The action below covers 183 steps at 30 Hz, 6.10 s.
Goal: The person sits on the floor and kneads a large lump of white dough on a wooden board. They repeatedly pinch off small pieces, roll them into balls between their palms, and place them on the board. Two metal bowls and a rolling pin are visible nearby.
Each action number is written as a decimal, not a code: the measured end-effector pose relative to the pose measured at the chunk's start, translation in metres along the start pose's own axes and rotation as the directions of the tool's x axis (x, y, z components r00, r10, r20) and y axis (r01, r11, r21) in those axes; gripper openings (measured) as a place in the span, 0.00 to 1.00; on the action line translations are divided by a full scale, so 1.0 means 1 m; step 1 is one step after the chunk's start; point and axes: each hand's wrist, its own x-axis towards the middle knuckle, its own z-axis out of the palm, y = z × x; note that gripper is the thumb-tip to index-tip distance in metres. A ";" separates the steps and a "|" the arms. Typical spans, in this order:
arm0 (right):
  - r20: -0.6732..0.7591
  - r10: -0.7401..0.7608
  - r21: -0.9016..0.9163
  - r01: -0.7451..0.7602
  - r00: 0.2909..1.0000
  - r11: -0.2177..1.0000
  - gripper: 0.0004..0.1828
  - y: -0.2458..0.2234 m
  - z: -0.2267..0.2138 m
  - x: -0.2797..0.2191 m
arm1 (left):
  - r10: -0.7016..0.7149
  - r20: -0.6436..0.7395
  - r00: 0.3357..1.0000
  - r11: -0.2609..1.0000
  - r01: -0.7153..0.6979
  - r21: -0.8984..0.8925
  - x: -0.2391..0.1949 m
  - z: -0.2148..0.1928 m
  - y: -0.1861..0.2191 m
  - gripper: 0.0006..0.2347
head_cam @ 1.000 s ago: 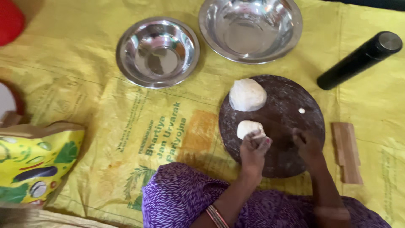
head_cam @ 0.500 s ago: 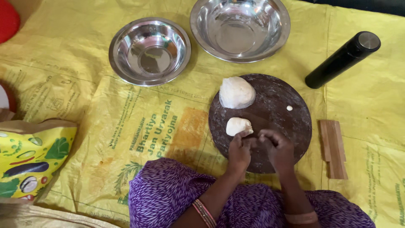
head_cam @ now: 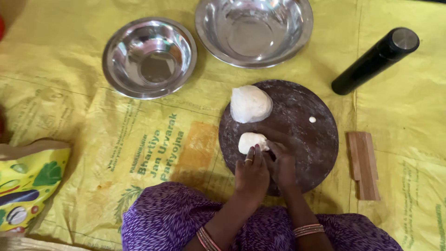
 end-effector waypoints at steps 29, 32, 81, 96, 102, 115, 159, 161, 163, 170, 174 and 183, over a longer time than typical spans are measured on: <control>0.060 0.407 0.156 -0.411 0.911 0.898 0.14 0.001 0.006 0.005 | 0.031 0.392 0.920 0.999 -0.027 -0.017 0.009 -0.001 0.005 0.19; -0.009 0.328 0.073 -0.326 0.945 0.942 0.12 -0.002 0.005 0.004 | 0.026 0.314 0.949 0.999 -0.009 -0.053 0.010 0.007 0.005 0.18; 0.122 0.516 0.702 -0.441 0.848 0.560 0.11 -0.009 -0.039 0.011 | 0.031 0.290 0.957 0.995 -0.003 -0.098 0.016 0.031 0.000 0.18; 0.024 0.495 0.438 -0.454 0.869 0.776 0.16 -0.065 -0.097 -0.027 | 0.007 -0.020 1.000 0.938 -0.013 -0.346 -0.007 -0.004 0.000 0.15; -0.152 0.100 0.259 -0.058 0.983 0.964 0.07 -0.096 -0.076 -0.060 | -0.035 0.159 0.987 -0.318 0.139 -0.938 -0.025 -0.034 -0.006 0.25; -0.308 -0.423 -0.193 0.379 0.852 0.905 0.30 -0.182 -0.083 -0.027 | 0.342 -0.294 0.893 -0.822 0.132 -0.554 -0.032 0.010 0.002 0.27; -0.216 0.063 0.952 0.195 0.974 0.235 0.54 -0.199 -0.070 -0.072 | 0.029 -0.313 0.949 -0.783 -0.173 -0.598 -0.063 0.031 0.031 0.29; -0.178 0.260 0.979 0.144 0.949 0.145 0.53 -0.199 -0.071 -0.067 | 0.048 -0.330 0.943 -0.736 -0.190 -0.650 -0.068 0.009 0.030 0.29; -0.236 0.351 0.960 0.161 0.906 0.230 0.49 -0.193 -0.066 -0.056 | 0.061 -0.329 0.942 -0.663 -0.208 -0.719 -0.070 -0.002 0.028 0.34; -0.405 0.023 0.717 0.301 0.914 0.629 0.44 -0.148 -0.039 -0.031 | 0.104 -0.344 0.933 -0.557 -0.232 -0.797 -0.059 0.002 0.019 0.40; -0.436 -0.280 0.442 0.474 0.856 0.762 0.47 -0.143 -0.027 -0.033 | 0.030 -0.334 0.942 -0.641 -0.238 -0.729 -0.055 0.023 0.023 0.37; -0.271 -0.060 0.326 0.151 0.961 0.933 0.42 -0.214 -0.024 -0.062 | -0.052 -0.425 0.904 -0.990 0.009 0.140 -0.026 0.094 0.027 0.30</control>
